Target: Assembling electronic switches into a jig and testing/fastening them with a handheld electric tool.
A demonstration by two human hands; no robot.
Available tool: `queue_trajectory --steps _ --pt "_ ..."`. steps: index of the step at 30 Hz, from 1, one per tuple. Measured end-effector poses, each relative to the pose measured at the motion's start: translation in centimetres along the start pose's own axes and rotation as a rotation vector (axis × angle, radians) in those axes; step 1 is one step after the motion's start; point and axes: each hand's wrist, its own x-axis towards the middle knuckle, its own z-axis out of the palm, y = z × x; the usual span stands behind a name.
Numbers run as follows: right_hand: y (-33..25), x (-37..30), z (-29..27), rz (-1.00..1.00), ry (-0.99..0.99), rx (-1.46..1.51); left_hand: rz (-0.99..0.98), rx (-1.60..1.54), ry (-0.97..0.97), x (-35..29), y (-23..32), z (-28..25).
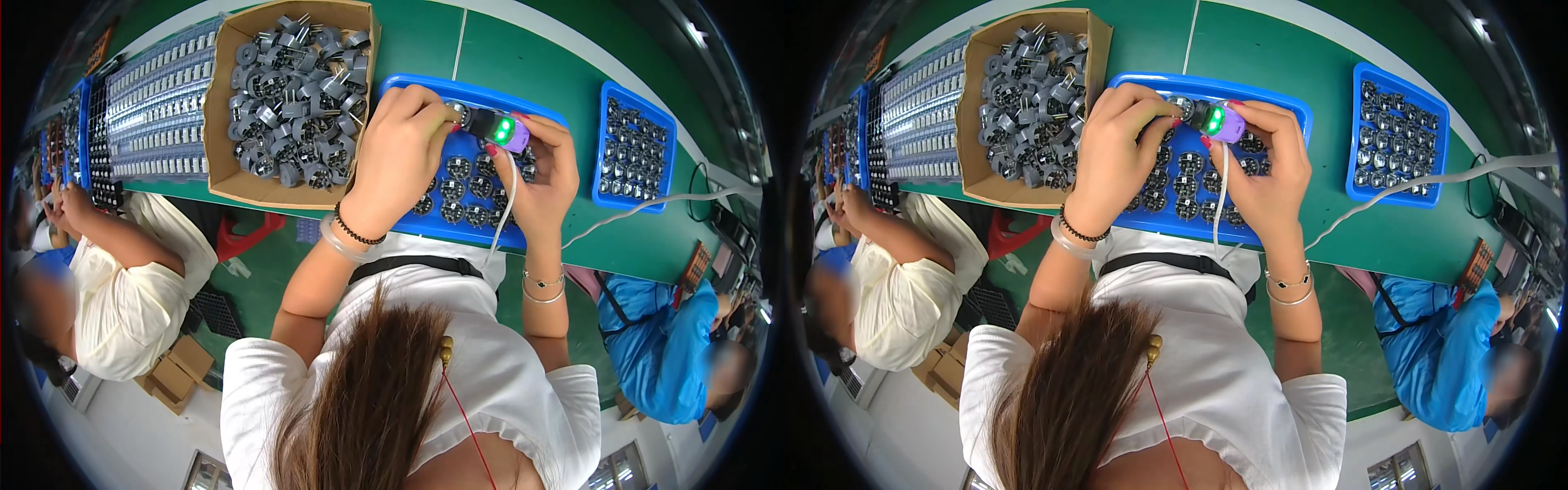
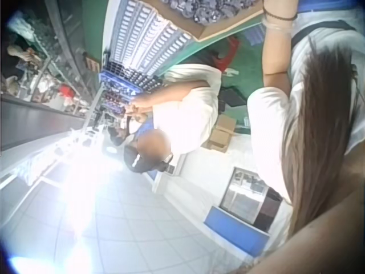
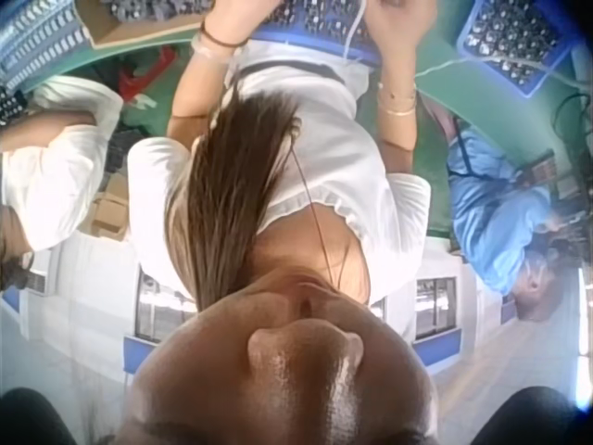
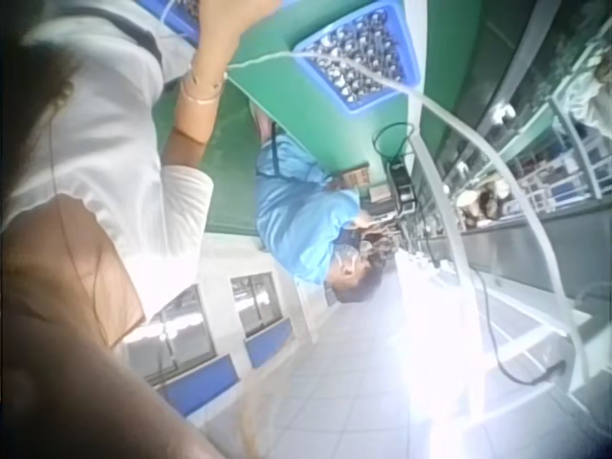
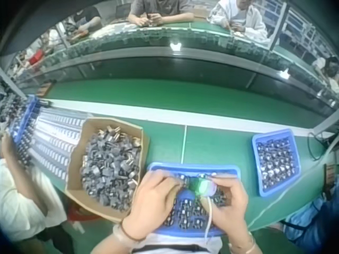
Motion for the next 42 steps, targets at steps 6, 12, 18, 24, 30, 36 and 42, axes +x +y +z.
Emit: queue_trajectory --steps 6,12,18,24,30,36,42 --pt "0.2 -0.3 -0.7 -0.085 -0.138 -0.156 0.038 0.019 0.020 0.1 0.1 0.1" --pt "0.0 -0.2 -1.3 -0.053 -0.111 -0.112 0.055 0.064 -0.009 0.3 -0.1 0.4" --pt "-1.4 -0.3 -2.6 -0.016 0.183 0.210 0.085 0.149 -0.013 0.5 -0.4 1.3" --pt "-1.2 -0.9 -2.4 -0.130 -0.203 -0.114 0.002 0.164 -0.064 0.5 -0.1 0.5" --pt "-1.3 -0.5 -0.3 -0.050 -0.234 -0.207 -0.076 -0.086 -0.055 -0.3 0.7 -2.2" --pt "-1.4 -0.6 0.5 -0.009 -0.257 -0.172 -0.097 -0.079 -0.097 -0.7 0.6 -2.7" --pt "-1.4 0.0 0.5 -0.017 -0.214 -0.180 -0.068 0.105 -0.133 -0.9 0.9 -1.1"
